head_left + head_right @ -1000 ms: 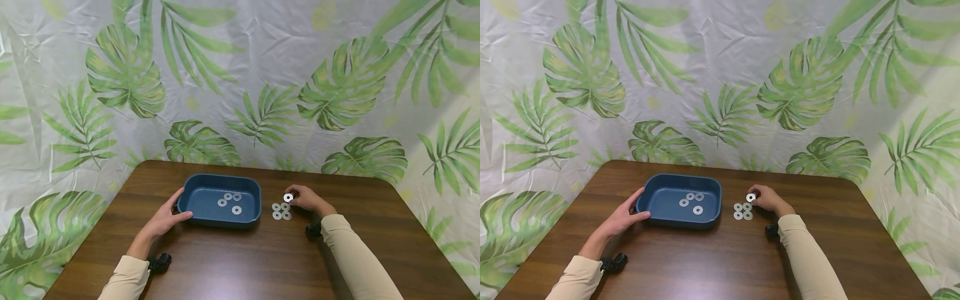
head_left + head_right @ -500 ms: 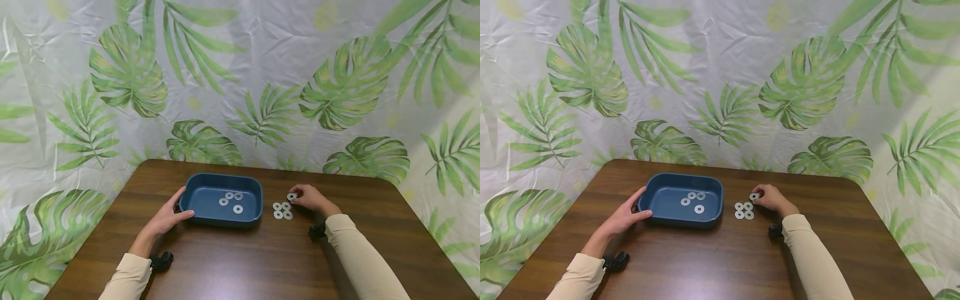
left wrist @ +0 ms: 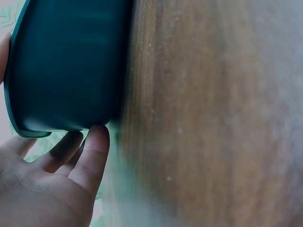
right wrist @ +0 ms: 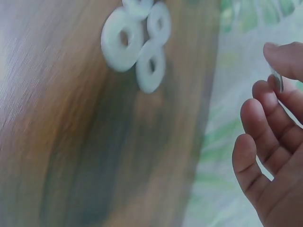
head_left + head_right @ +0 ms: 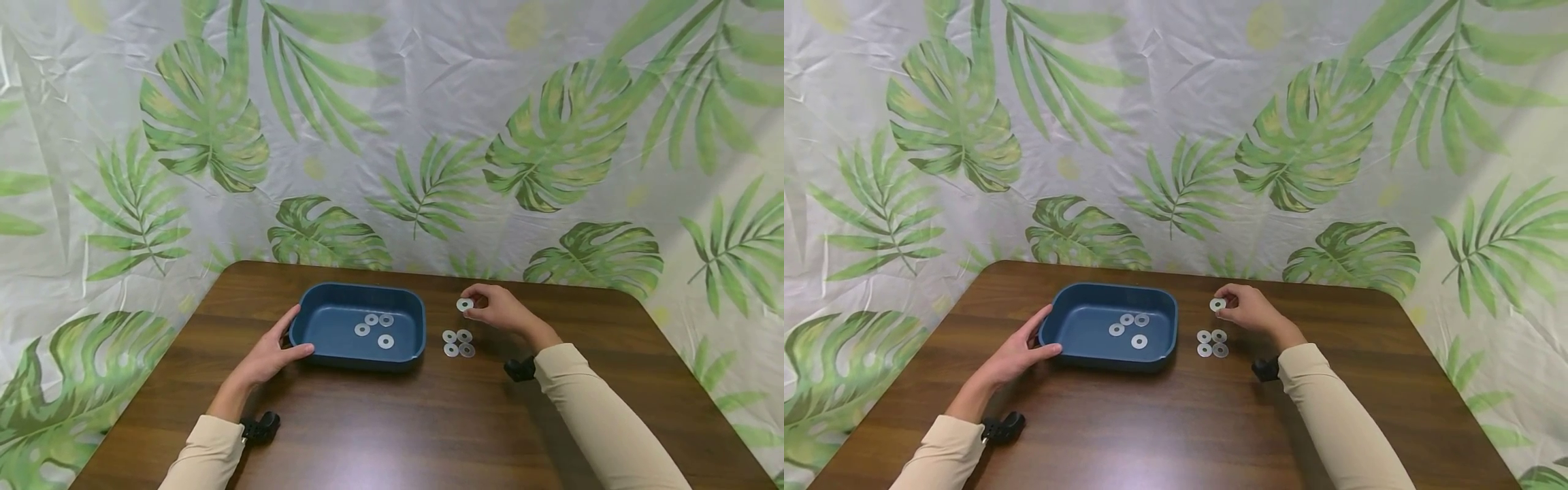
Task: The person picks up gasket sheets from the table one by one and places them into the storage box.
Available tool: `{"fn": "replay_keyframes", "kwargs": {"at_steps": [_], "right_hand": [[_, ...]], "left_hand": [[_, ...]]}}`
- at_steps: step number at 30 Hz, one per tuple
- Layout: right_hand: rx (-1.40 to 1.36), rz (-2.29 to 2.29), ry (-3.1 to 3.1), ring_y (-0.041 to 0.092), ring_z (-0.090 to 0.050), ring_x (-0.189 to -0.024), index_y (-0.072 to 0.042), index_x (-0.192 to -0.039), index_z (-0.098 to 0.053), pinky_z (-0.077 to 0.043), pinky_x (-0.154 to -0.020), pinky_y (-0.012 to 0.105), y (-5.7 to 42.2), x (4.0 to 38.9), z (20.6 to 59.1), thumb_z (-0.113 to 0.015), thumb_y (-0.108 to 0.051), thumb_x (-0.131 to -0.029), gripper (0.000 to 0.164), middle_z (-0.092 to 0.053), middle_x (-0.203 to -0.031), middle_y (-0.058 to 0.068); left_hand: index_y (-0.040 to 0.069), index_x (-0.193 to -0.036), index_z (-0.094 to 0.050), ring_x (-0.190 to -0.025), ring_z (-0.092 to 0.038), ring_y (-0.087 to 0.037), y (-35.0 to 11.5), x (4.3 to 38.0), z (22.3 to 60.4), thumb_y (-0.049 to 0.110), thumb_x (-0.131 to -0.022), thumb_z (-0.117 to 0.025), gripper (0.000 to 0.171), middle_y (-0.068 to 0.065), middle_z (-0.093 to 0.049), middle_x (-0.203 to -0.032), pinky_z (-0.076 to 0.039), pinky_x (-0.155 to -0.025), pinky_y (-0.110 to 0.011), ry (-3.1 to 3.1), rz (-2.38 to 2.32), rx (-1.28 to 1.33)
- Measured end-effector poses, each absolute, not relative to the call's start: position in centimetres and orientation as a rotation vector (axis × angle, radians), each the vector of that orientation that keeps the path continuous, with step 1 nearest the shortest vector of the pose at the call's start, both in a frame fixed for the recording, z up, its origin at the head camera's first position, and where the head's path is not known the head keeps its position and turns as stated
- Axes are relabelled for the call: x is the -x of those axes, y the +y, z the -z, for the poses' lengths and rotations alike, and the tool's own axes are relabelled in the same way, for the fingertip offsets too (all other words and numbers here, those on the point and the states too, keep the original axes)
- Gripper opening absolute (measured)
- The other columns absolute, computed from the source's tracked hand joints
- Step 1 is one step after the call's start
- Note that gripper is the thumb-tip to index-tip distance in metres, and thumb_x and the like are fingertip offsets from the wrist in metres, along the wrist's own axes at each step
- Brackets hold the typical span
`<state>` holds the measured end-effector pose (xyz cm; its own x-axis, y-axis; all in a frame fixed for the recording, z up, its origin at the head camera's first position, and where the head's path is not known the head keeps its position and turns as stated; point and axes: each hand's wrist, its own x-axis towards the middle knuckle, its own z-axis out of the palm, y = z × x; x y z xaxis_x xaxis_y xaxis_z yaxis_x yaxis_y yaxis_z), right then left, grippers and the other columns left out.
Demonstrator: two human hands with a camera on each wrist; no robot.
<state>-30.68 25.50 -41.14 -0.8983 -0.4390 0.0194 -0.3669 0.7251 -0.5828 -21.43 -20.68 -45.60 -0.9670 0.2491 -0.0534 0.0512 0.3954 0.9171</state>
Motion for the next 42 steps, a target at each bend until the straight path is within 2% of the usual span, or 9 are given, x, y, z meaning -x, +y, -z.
{"fn": "replay_keyframes", "kwargs": {"at_steps": [10,20,25,31,38,42], "right_hand": [[0.831,0.918,2.777,0.018,-0.065,-0.091,-0.006,-0.121,-0.065,-0.053,-0.080,0.036,21.5,29.9,37.8,-0.071,-0.014,-0.091,0.032,-0.070,-0.104,0.010],[0.912,0.899,2.719,0.019,-0.065,-0.093,-0.007,-0.121,-0.065,-0.055,-0.084,0.036,17.8,29.7,36.5,-0.072,-0.014,-0.091,0.032,-0.068,-0.107,0.010],[0.973,0.881,2.688,0.019,-0.065,-0.092,-0.006,-0.123,-0.065,-0.054,-0.083,0.035,15.8,29.5,36.2,-0.072,-0.015,-0.091,0.034,-0.069,-0.107,0.010],[0.982,0.878,2.653,0.017,-0.065,-0.094,-0.009,-0.125,-0.065,-0.053,-0.082,0.031,14.2,29.2,36.5,-0.072,-0.017,-0.091,0.035,-0.068,-0.116,0.011],[1.020,0.905,2.609,0.013,-0.064,-0.092,-0.013,-0.125,-0.065,-0.052,-0.083,0.029,12.5,28.9,37.4,-0.072,-0.018,-0.091,0.035,-0.067,-0.112,0.005],[1.044,0.938,2.554,0.013,-0.063,-0.091,-0.013,-0.125,-0.065,-0.051,-0.084,0.027,11.5,28.5,37.8,-0.072,-0.017,-0.091,0.035,-0.068,-0.113,0.007]], "left_hand": [[0.014,-0.161,-0.010,-0.150,-0.015,-0.051,-20.7,21.4,45.6,0.025,-0.093,-0.069,0.091,-0.023,-0.007,-0.166,-0.024,-0.117,-0.064,2.459,-1.625,-0.259],[0.015,-0.161,-0.009,-0.151,-0.012,-0.051,-20.6,21.3,45.2,0.024,-0.093,-0.068,0.090,-0.021,-0.004,-0.167,-0.023,-0.117,-0.065,2.439,-1.632,-0.270],[0.016,-0.161,-0.009,-0.151,-0.011,-0.050,-20.6,21.3,45.2,0.025,-0.094,-0.068,0.090,-0.020,-0.004,-0.168,-0.022,-0.117,-0.065,2.433,-1.632,-0.259],[0.016,-0.161,-0.010,-0.151,-0.012,-0.049,-20.6,21.2,45.4,0.025,-0.094,-0.068,0.090,-0.021,-0.006,-0.167,-0.022,-0.118,-0.064,2.435,-1.636,-0.236],[0.016,-0.161,-0.010,-0.151,-0.013,-0.049,-20.7,21.2,45.4,0.025,-0.093,-0.069,0.090,-0.021,-0.006,-0.167,-0.022,-0.118,-0.063,2.437,-1.637,-0.226],[0.016,-0.161,-0.010,-0.151,-0.012,-0.049,-20.6,21.2,45.4,0.024,-0.093,-0.068,0.090,-0.021,-0.006,-0.167,-0.022,-0.118,-0.063,2.436,-1.643,-0.237]]}}
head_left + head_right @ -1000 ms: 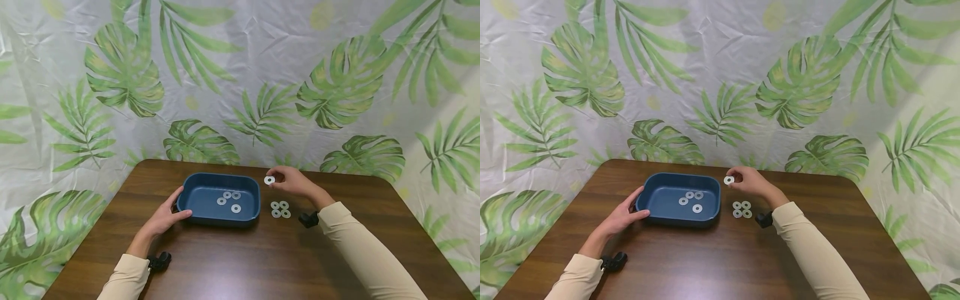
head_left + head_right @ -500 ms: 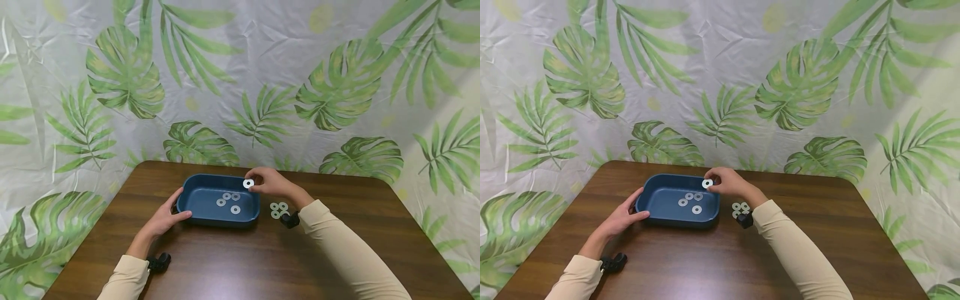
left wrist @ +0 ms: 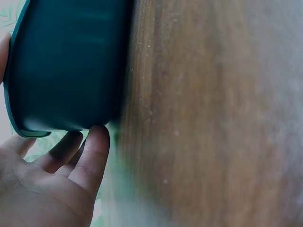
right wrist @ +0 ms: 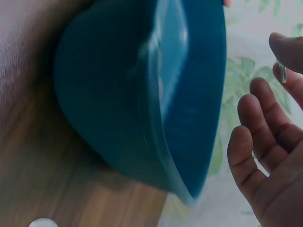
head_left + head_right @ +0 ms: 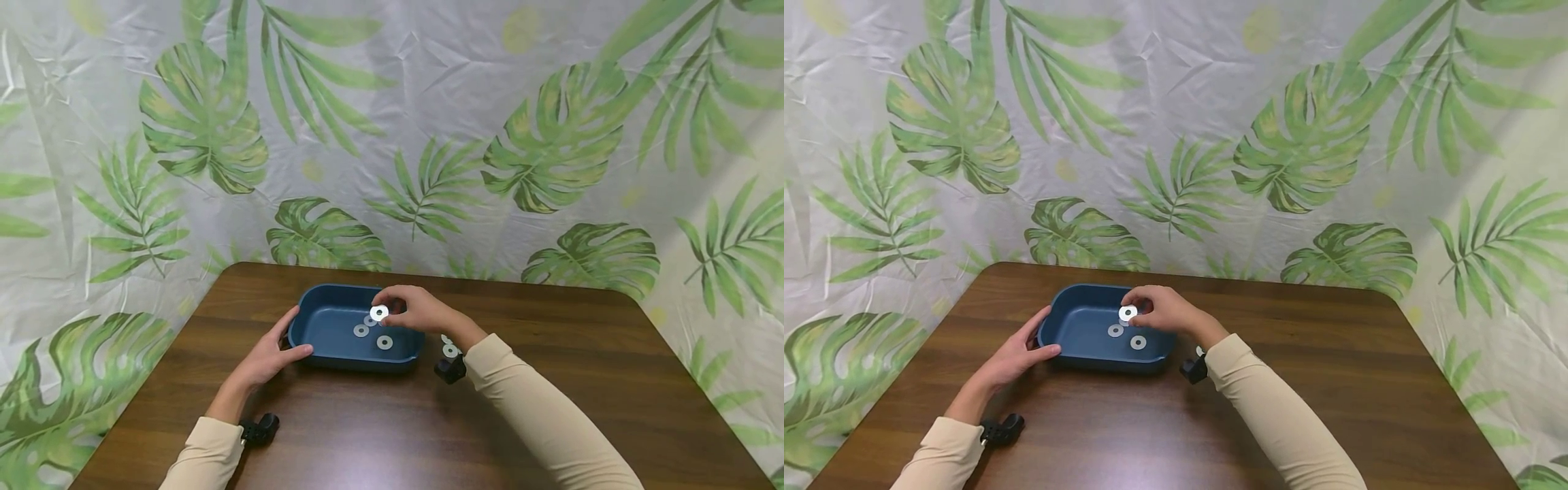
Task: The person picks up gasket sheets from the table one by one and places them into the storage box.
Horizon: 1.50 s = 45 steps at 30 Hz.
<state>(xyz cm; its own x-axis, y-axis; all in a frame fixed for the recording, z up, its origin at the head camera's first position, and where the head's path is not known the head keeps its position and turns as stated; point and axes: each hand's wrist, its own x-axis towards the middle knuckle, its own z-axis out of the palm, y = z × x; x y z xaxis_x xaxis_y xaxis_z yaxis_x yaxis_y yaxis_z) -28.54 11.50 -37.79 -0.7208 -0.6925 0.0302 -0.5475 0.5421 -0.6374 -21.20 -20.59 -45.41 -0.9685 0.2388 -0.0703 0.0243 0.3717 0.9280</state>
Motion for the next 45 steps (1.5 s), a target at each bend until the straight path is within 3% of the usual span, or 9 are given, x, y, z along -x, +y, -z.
{"fn": "replay_keyframes", "kwargs": {"at_steps": [31,34,39,45], "right_hand": [[1.014,1.005,2.469,0.010,-0.062,-0.086,-0.013,-0.123,-0.067,-0.051,-0.078,0.024,10.3,28.2,38.7,-0.073,-0.015,-0.090,0.034,-0.070,-0.107,0.005],[1.015,1.013,2.463,0.017,-0.065,-0.094,-0.012,-0.129,-0.063,-0.054,-0.082,0.028,10.3,28.3,38.9,-0.072,-0.015,-0.091,0.039,-0.069,-0.115,0.010],[0.983,1.002,2.476,0.033,-0.061,-0.118,-0.014,-0.147,-0.047,-0.051,-0.098,0.045,10.5,28.3,39.1,-0.069,-0.019,-0.094,0.057,-0.057,-0.138,0.016],[0.963,0.971,2.541,0.033,-0.059,-0.120,-0.012,-0.148,-0.045,-0.047,-0.102,0.053,11.4,28.2,39.2,-0.067,-0.020,-0.096,0.057,-0.055,-0.139,0.018]], "left_hand": [[0.013,-0.161,-0.013,-0.150,-0.018,-0.048,-20.6,21.6,45.8,0.024,-0.092,-0.070,0.091,-0.024,-0.011,-0.166,-0.024,-0.118,-0.060,2.457,-1.637,-0.245],[0.014,-0.161,-0.012,-0.151,-0.017,-0.047,-20.6,21.6,45.8,0.024,-0.092,-0.070,0.091,-0.023,-0.010,-0.166,-0.023,-0.118,-0.061,2.453,-1.635,-0.244],[0.013,-0.161,-0.012,-0.151,-0.017,-0.047,-20.6,21.6,45.8,0.024,-0.092,-0.070,0.091,-0.023,-0.010,-0.166,-0.022,-0.119,-0.060,2.442,-1.648,-0.242],[0.014,-0.161,-0.011,-0.151,-0.015,-0.047,-20.7,21.6,45.8,0.024,-0.093,-0.070,0.091,-0.022,-0.008,-0.167,-0.021,-0.119,-0.061,2.440,-1.650,-0.239]]}}
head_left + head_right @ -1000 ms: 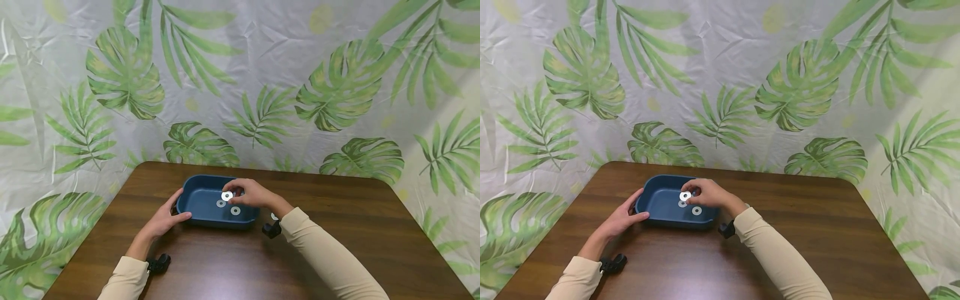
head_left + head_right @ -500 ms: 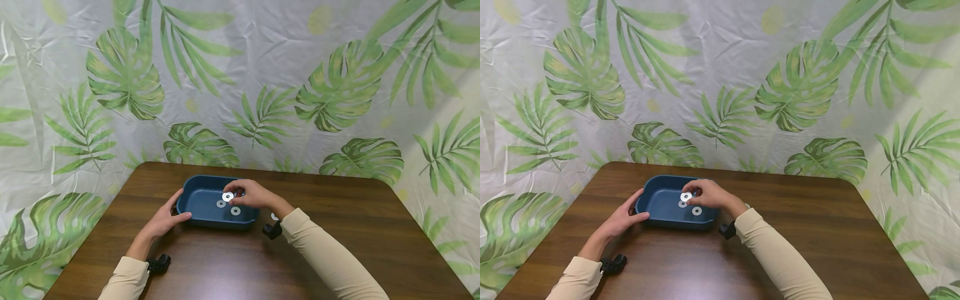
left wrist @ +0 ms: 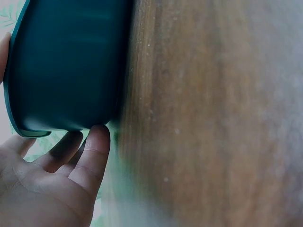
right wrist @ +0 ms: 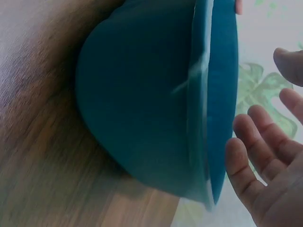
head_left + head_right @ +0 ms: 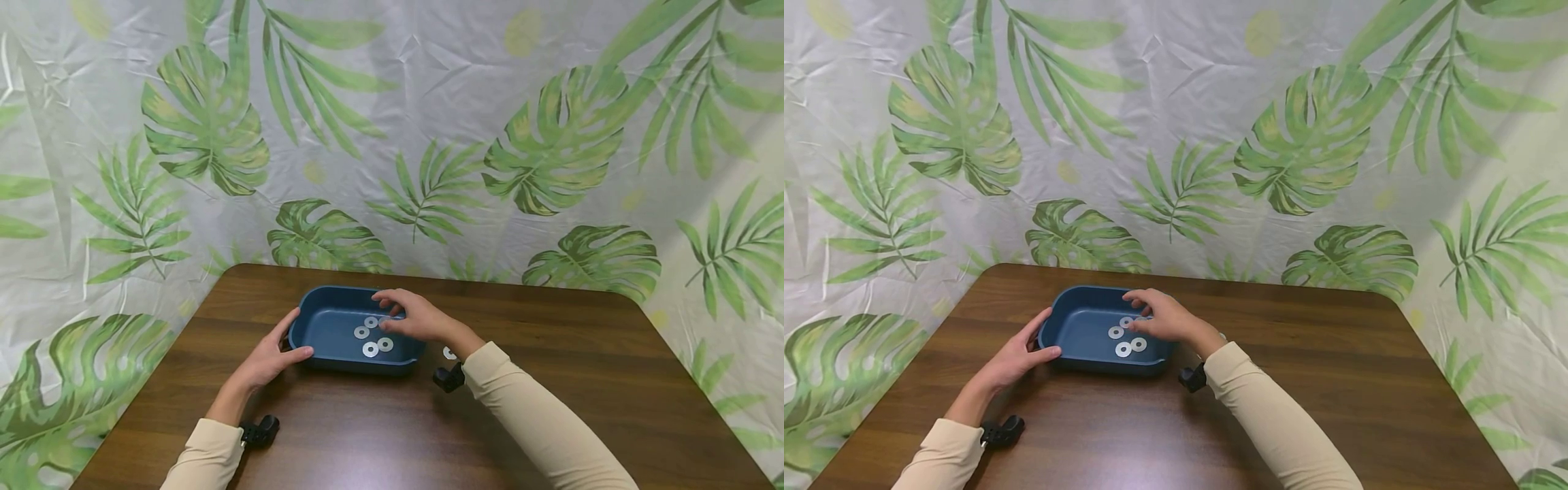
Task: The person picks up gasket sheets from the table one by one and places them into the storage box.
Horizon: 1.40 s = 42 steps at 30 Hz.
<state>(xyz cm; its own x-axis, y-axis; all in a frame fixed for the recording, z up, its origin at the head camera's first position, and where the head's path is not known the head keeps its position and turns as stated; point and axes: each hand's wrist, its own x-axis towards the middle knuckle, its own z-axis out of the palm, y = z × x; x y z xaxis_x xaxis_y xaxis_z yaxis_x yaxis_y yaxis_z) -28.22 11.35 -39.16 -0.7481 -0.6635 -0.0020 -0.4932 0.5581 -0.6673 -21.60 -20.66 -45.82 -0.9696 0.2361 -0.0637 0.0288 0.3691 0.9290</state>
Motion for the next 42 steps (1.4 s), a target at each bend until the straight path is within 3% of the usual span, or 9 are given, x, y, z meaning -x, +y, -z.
{"fn": "replay_keyframes", "kwargs": {"at_steps": [13,26,42], "right_hand": [[0.844,0.996,2.736,0.026,-0.064,-0.108,-0.011,-0.133,-0.060,-0.054,-0.088,0.042,15.7,28.5,40.3,-0.067,-0.016,-0.095,0.040,-0.059,-0.133,0.010],[0.739,0.981,2.831,0.036,-0.064,-0.110,-0.007,-0.131,-0.060,-0.054,-0.088,0.048,20.7,28.6,41.3,-0.065,-0.014,-0.095,0.036,-0.060,-0.130,0.018],[0.731,0.883,2.827,0.034,-0.066,-0.103,0.001,-0.127,-0.062,-0.054,-0.086,0.048,23.9,28.5,42.8,-0.063,-0.010,-0.095,0.034,-0.063,-0.124,0.022]], "left_hand": [[0.016,-0.161,-0.011,-0.151,-0.016,-0.048,-20.7,21.5,45.6,0.024,-0.093,-0.069,0.090,-0.022,-0.008,-0.167,-0.023,-0.118,-0.062,2.441,-1.642,-0.233],[0.016,-0.161,-0.011,-0.151,-0.016,-0.048,-20.6,21.4,45.4,0.025,-0.093,-0.069,0.091,-0.022,-0.007,-0.167,-0.022,-0.118,-0.062,2.446,-1.618,-0.240],[0.016,-0.161,-0.011,-0.151,-0.017,-0.048,-20.6,21.4,45.6,0.025,-0.093,-0.069,0.090,-0.022,-0.007,-0.167,-0.023,-0.118,-0.061,2.456,-1.614,-0.238]]}}
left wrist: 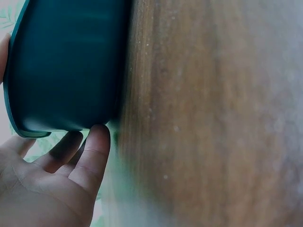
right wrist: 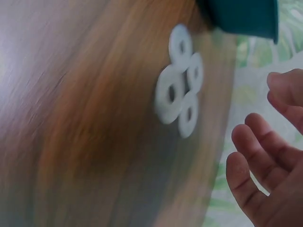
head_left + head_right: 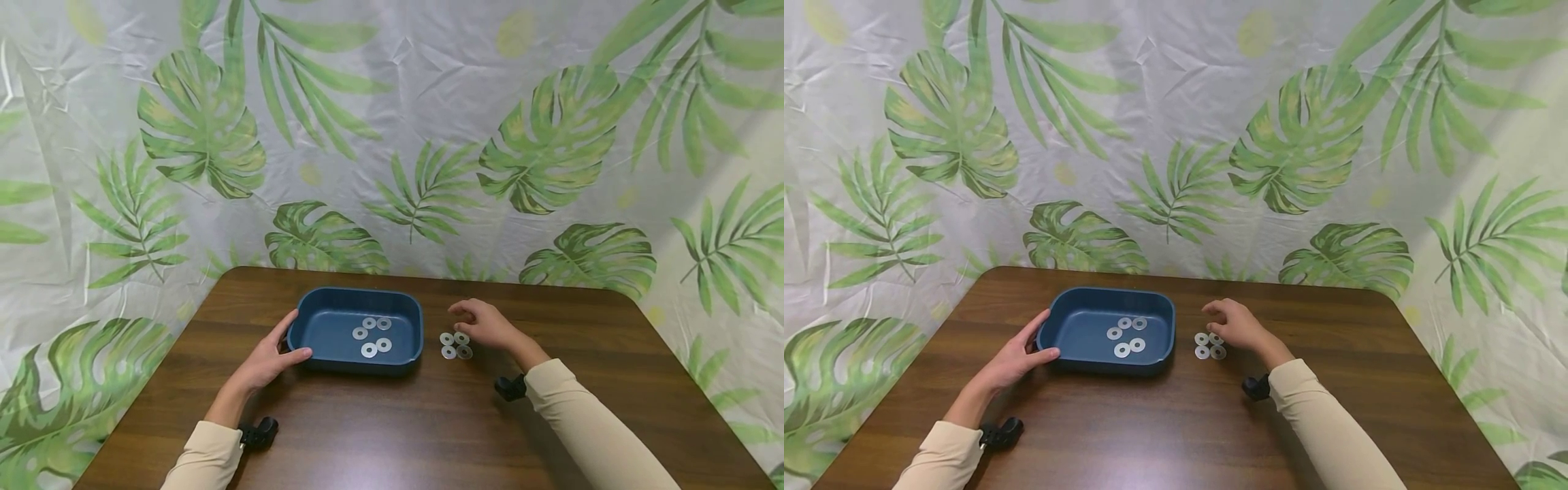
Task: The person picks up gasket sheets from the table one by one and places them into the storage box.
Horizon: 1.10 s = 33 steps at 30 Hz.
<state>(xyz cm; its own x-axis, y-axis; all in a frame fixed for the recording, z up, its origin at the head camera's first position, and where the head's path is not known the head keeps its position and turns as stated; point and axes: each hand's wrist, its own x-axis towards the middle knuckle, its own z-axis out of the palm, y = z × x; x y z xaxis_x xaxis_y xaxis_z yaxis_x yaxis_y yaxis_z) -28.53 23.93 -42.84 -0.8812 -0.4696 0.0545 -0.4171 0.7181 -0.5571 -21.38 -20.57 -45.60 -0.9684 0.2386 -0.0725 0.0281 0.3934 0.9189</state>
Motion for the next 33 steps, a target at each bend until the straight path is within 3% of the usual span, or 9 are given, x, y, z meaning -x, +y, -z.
{"fn": "replay_keyframes", "kwargs": {"at_steps": [5,14,27,33], "right_hand": [[0.712,0.817,2.827,0.031,-0.065,-0.099,0.000,-0.124,-0.065,-0.053,-0.083,0.046,25.4,28.8,43.9,-0.062,-0.003,-0.093,0.031,-0.067,-0.121,0.021],[0.709,0.738,2.749,0.036,-0.064,-0.108,-0.005,-0.125,-0.066,-0.053,-0.089,0.049,26.6,29.5,45.1,-0.064,-0.004,-0.091,0.034,-0.067,-0.120,0.020],[0.717,0.684,2.790,0.023,-0.061,-0.095,-0.008,-0.115,-0.072,-0.050,-0.082,0.041,26.3,30.3,45.8,-0.068,-0.009,-0.090,0.026,-0.069,-0.106,0.011],[0.685,0.674,2.802,0.016,-0.050,-0.083,-0.009,-0.112,-0.072,-0.043,-0.075,0.034,26.1,30.4,45.9,-0.069,-0.009,-0.087,0.025,-0.062,-0.094,0.007]], "left_hand": [[0.018,-0.162,-0.010,-0.151,-0.014,-0.049,-20.6,21.3,45.6,0.026,-0.093,-0.069,0.091,-0.021,-0.005,-0.167,-0.023,-0.118,-0.063,2.437,-1.610,-0.243],[0.015,-0.161,-0.011,-0.151,-0.014,-0.049,-20.6,21.2,45.7,0.025,-0.093,-0.069,0.091,-0.023,-0.006,-0.167,-0.022,-0.118,-0.063,2.439,-1.628,-0.251],[0.016,-0.161,-0.011,-0.151,-0.017,-0.048,-20.5,21.2,45.5,0.025,-0.093,-0.069,0.090,-0.022,-0.007,-0.167,-0.023,-0.118,-0.061,2.431,-1.641,-0.223],[0.016,-0.161,-0.012,-0.150,-0.020,-0.048,-20.7,21.2,45.6,0.025,-0.092,-0.070,0.090,-0.022,-0.008,-0.167,-0.025,-0.117,-0.060,2.438,-1.645,-0.231]]}}
